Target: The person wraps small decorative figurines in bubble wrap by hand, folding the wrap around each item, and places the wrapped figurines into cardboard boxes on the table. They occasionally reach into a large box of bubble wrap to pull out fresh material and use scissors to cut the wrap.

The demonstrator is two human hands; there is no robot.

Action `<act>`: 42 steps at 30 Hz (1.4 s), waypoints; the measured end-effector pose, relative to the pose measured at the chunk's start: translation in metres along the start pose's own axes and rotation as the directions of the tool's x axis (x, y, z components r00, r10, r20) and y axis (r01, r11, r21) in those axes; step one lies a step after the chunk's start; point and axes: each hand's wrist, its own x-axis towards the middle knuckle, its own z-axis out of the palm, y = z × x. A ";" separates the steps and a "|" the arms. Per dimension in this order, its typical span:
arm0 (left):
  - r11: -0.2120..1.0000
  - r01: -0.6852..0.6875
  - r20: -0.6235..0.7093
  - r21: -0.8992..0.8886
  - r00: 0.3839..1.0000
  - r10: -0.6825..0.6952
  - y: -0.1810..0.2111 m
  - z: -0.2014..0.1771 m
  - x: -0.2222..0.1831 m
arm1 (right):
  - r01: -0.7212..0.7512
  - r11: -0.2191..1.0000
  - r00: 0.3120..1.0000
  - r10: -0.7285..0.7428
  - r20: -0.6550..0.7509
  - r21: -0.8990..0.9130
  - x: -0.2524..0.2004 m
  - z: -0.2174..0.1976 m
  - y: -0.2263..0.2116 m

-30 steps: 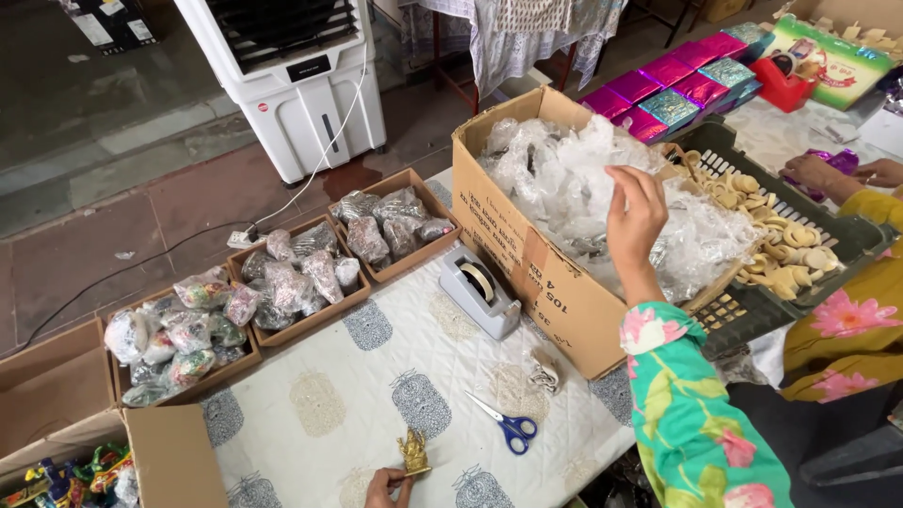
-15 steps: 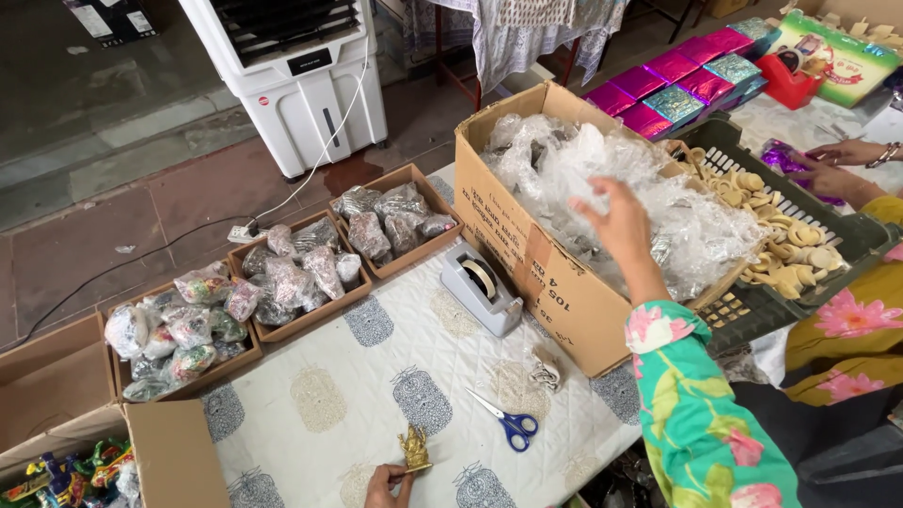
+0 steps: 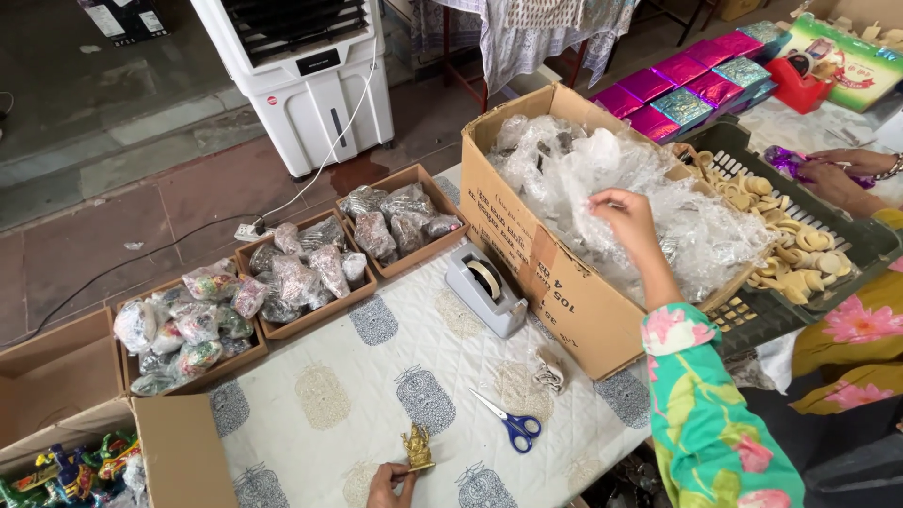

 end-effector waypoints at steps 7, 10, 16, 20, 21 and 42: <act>1.000 0.027 -0.007 0.005 1.000 -0.027 0.006 -0.001 -0.001 | -0.014 0.917 1.000 0.020 -0.010 0.399 0.000 -0.010 -0.002; 1.000 0.021 0.009 -0.007 1.000 -0.021 0.005 -0.002 -0.002 | -0.010 0.901 0.993 0.061 -0.102 0.434 0.008 -0.025 0.032; 0.999 -0.007 -0.013 -0.031 1.000 0.006 0.005 -0.001 -0.003 | -0.216 0.497 0.976 0.147 0.164 0.840 -0.011 -0.028 -0.019; 0.999 0.044 -0.003 -0.033 0.999 -0.044 0.013 -0.004 -0.005 | -0.303 0.559 0.922 -0.034 0.386 0.772 -0.005 -0.027 0.007; 0.997 0.074 0.017 0.010 0.997 -0.074 0.014 -0.005 -0.004 | -0.314 0.677 0.908 0.008 0.419 0.666 -0.007 -0.023 -0.001; 0.697 -0.700 0.038 -0.155 0.700 0.713 0.442 -0.010 0.106 | -0.263 0.951 0.611 0.033 0.791 0.163 -0.024 0.012 -0.070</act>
